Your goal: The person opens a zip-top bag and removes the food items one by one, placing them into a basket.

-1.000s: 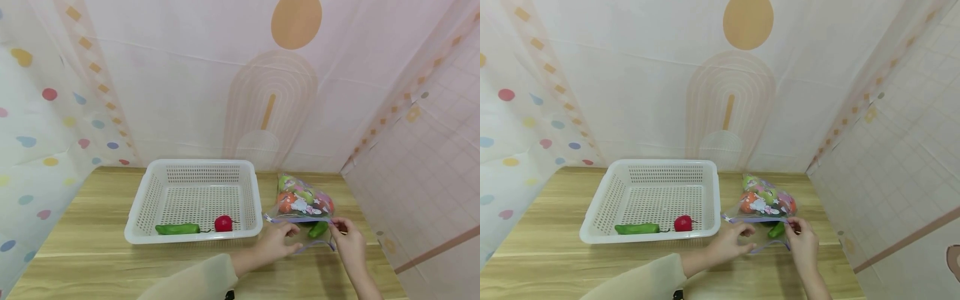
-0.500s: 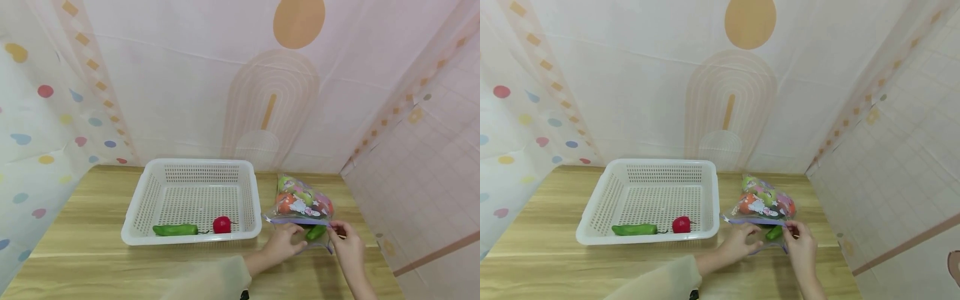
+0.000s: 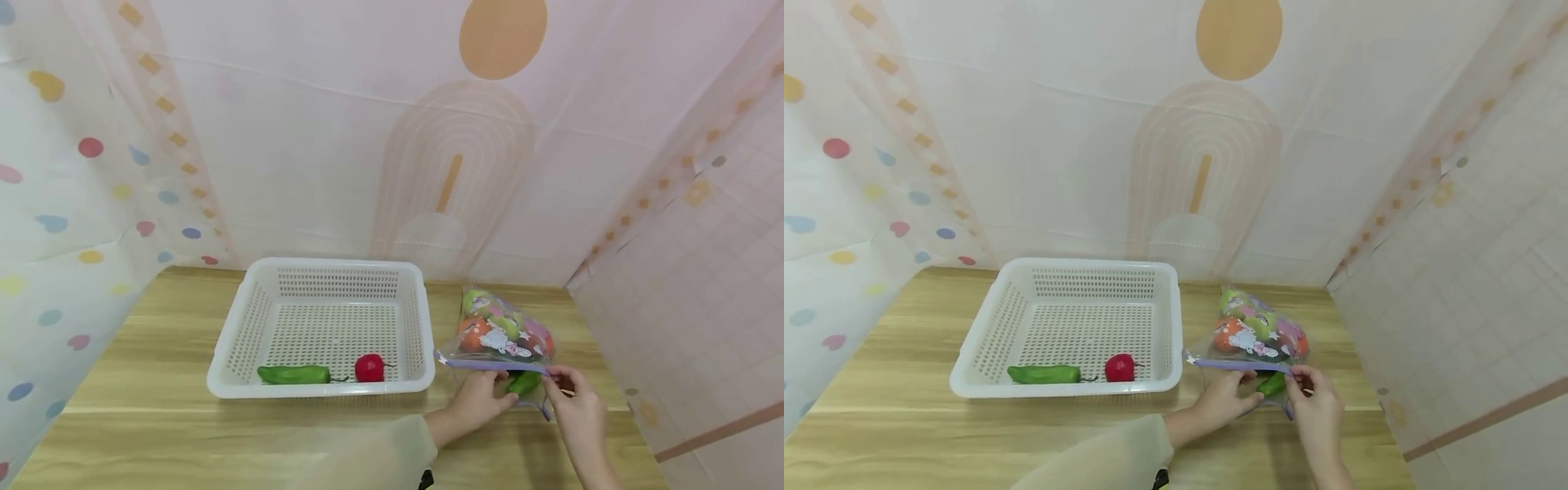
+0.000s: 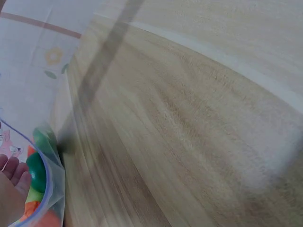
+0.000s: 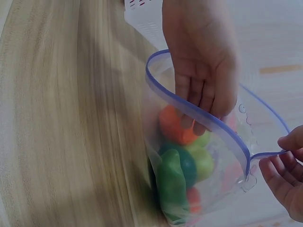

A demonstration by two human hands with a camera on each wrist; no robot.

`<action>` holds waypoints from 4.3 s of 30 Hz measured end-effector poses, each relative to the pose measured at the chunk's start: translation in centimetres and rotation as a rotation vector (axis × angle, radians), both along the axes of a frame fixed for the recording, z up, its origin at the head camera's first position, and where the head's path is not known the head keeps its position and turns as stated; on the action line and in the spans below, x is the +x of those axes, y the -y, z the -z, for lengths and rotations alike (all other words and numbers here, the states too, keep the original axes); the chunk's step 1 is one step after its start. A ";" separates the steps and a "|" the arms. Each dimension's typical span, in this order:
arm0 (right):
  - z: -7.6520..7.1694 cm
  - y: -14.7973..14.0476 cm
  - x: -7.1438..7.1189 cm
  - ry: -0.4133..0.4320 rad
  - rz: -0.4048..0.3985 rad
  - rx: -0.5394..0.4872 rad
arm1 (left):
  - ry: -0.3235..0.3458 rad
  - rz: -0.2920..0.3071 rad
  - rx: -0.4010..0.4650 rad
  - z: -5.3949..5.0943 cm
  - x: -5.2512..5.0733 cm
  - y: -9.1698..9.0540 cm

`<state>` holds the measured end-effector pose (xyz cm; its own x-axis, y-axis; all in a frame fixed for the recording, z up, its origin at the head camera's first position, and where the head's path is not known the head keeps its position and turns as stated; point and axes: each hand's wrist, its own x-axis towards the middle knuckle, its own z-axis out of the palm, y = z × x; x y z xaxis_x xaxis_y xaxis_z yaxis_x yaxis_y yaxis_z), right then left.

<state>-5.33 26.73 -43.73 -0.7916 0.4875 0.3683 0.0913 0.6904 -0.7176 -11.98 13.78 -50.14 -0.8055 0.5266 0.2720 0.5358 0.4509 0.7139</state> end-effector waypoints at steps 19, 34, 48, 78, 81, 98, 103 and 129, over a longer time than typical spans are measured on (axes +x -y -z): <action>0.4 0.0 0.0 0.049 0.009 -0.033 | 0.300 -0.040 0.198 1.7 -1.5 -2.9; 0.6 0.0 0.0 0.062 0.025 -0.033 | 0.277 -0.177 0.054 2.0 -1.7 -5.2; 1.2 -0.1 -0.2 -0.034 0.009 -0.033 | 0.298 -0.217 -0.040 1.7 -1.4 -6.2; 0.4 0.0 0.0 0.053 0.042 -0.017 | 0.163 -0.094 0.110 0.6 -1.2 -2.3; 0.4 0.2 0.1 0.058 0.047 -0.012 | 0.157 -0.084 0.102 0.5 -1.2 -1.5; -0.3 0.0 0.1 0.037 0.003 -0.016 | 0.124 -0.029 -0.085 -2.0 0.0 1.4; -0.4 -0.1 0.0 0.050 0.003 -0.011 | 0.151 0.005 -0.072 -2.8 0.4 2.3; -0.6 -0.4 -0.2 0.053 -0.018 -0.001 | 0.030 0.183 -0.148 -5.9 0.4 8.6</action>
<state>-5.56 27.15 -43.13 -0.8185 0.4732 0.3257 0.1164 0.6919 -0.7125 -11.57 5.19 -44.22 -0.6994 0.6970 0.1583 0.5979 0.4492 0.6639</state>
